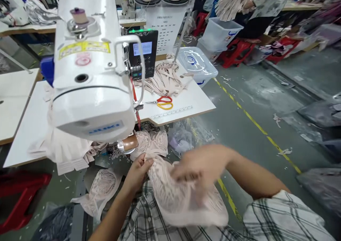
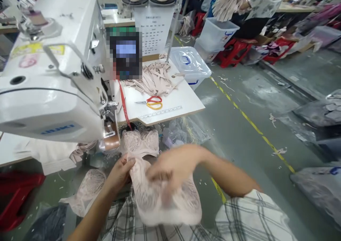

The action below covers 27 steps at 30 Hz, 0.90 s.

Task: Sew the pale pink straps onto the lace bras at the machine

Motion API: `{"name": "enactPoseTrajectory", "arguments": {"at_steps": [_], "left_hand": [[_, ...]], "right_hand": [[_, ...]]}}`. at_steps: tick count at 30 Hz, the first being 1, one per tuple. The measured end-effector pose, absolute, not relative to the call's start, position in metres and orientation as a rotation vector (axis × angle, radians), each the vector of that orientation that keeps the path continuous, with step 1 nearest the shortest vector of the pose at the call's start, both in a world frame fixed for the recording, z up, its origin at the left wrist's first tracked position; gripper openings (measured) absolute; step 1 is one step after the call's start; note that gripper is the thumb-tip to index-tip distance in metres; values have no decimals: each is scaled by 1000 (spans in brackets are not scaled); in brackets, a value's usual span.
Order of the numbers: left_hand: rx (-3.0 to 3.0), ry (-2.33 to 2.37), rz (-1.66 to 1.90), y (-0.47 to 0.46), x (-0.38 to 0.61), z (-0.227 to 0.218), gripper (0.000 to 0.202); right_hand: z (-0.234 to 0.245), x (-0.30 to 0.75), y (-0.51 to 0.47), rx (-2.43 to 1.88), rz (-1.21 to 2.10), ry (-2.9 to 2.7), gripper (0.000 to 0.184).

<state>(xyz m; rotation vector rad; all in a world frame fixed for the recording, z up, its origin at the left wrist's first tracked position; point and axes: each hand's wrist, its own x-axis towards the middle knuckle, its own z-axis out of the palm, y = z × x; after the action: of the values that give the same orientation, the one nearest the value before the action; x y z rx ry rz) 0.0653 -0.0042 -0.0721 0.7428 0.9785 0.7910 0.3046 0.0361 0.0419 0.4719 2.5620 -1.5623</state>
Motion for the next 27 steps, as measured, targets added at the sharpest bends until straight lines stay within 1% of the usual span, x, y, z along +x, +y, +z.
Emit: {"name": "enactPoseTrajectory", "arguments": {"at_steps": [1,2,3,4,5,7,8,11,12,15,16,18,19,21,22,24,26,27], "left_hand": [[745,1047,820,-3,67,-72,37],[744,1108,838,-3,68,-71,36],[741,1145,845,-4,68,-70,36],[738,1158,837,-6,68,-68,37],[739,1155,815,-8,67,-66,37],[754,1156,755,-12,67,-62,40],[762,1165,723,-13,67,-60,43],[768,1194,688,-13,63,-57,50],[780,1198,709,-13,61,-55,51],[949,1238,780,-18,56,-48,50],[1061,1269,784,-21,56,-46,46],[1345,1331,728,-26,55,-44,34],[1488,1358,687,-28,54,-46,28],[1732,1414,603,-28,49,-60,17],[1805,1437,566,-26,43,-72,15],[1866,1468,525,-24,28,-103,16],[1827,1454,502,-25,12,-136,24],[1798,1456,502,-27,5,-149,25]], "right_hand": [[35,315,60,720,-1482,2643,31],[27,323,89,1165,-1310,2740,27],[18,330,121,1739,-992,2773,26],[10,334,155,2173,-643,2715,25],[3,337,188,2363,-492,2670,29],[-8,340,248,2512,-369,2652,40],[-12,341,272,2510,-373,2676,39],[-18,342,313,2419,-433,2806,21],[-18,342,316,2395,-441,2845,19],[-14,338,293,2450,-498,3096,25],[-10,333,275,2475,-585,3236,26],[-1,322,228,2382,-1002,3511,24],[3,315,200,2286,-1201,3510,23],[4,302,144,2097,-1550,3278,25],[1,297,118,1922,-1663,3135,29],[-12,287,74,1622,-1631,2947,26],[-28,280,44,1432,-1516,2837,25],[-36,278,33,1373,-1486,2792,26]]}}
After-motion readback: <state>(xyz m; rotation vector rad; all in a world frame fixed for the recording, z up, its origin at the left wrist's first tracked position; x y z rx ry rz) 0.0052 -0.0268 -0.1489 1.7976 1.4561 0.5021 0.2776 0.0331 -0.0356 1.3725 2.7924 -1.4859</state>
